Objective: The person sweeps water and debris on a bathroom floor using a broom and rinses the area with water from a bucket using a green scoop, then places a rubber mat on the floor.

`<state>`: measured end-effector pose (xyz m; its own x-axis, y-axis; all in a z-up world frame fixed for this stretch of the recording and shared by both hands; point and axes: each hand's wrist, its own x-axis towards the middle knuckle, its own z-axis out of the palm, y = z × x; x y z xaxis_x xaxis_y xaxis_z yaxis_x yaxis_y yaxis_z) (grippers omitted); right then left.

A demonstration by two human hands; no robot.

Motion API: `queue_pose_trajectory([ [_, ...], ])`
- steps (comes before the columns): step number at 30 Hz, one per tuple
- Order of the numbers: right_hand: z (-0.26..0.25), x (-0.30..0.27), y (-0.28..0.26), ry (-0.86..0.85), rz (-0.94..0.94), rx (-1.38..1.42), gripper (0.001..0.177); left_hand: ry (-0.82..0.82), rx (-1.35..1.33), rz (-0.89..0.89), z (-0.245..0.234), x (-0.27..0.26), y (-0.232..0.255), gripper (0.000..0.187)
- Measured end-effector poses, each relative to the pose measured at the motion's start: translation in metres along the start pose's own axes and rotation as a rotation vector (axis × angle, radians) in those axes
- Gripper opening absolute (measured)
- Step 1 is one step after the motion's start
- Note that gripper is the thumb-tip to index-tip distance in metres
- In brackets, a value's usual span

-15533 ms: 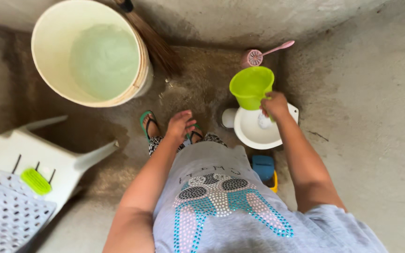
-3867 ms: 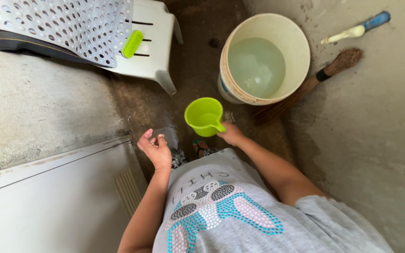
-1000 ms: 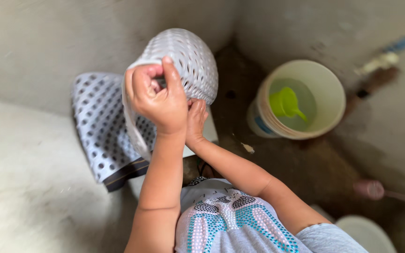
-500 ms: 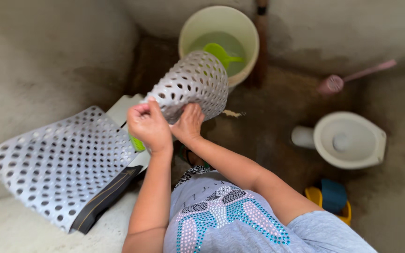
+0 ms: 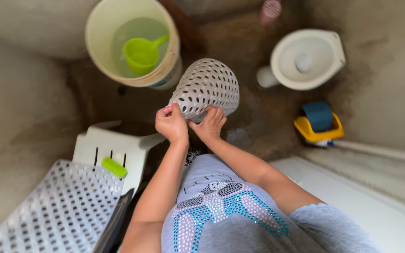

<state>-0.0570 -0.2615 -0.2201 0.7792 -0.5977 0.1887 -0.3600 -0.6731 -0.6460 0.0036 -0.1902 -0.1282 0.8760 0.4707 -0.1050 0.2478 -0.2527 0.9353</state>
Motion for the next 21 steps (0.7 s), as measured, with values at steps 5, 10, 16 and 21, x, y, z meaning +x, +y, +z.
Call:
queue_pose_trajectory([
  [5, -0.006, -0.005, 0.063, 0.045, -0.033, 0.01, 0.07, -0.174, -0.148, -0.336, 0.081, -0.002, -0.04, 0.036],
  [10, 0.068, -0.024, 0.141, 0.258, 0.717, 0.325, 0.021, -0.201, 0.125, -0.787, 0.158, -0.002, -0.052, 0.047],
  [16, 0.118, -0.013, 0.165, 0.022, 1.601, 1.833, 0.022, -0.376, 0.32, -0.795, 0.186, -0.029, -0.059, 0.059],
  [21, 0.148, -0.003, 0.144, 0.179, 1.585, 2.211, 0.033, -0.475, 0.428, -0.798, 0.183, -0.011, -0.059, 0.054],
])
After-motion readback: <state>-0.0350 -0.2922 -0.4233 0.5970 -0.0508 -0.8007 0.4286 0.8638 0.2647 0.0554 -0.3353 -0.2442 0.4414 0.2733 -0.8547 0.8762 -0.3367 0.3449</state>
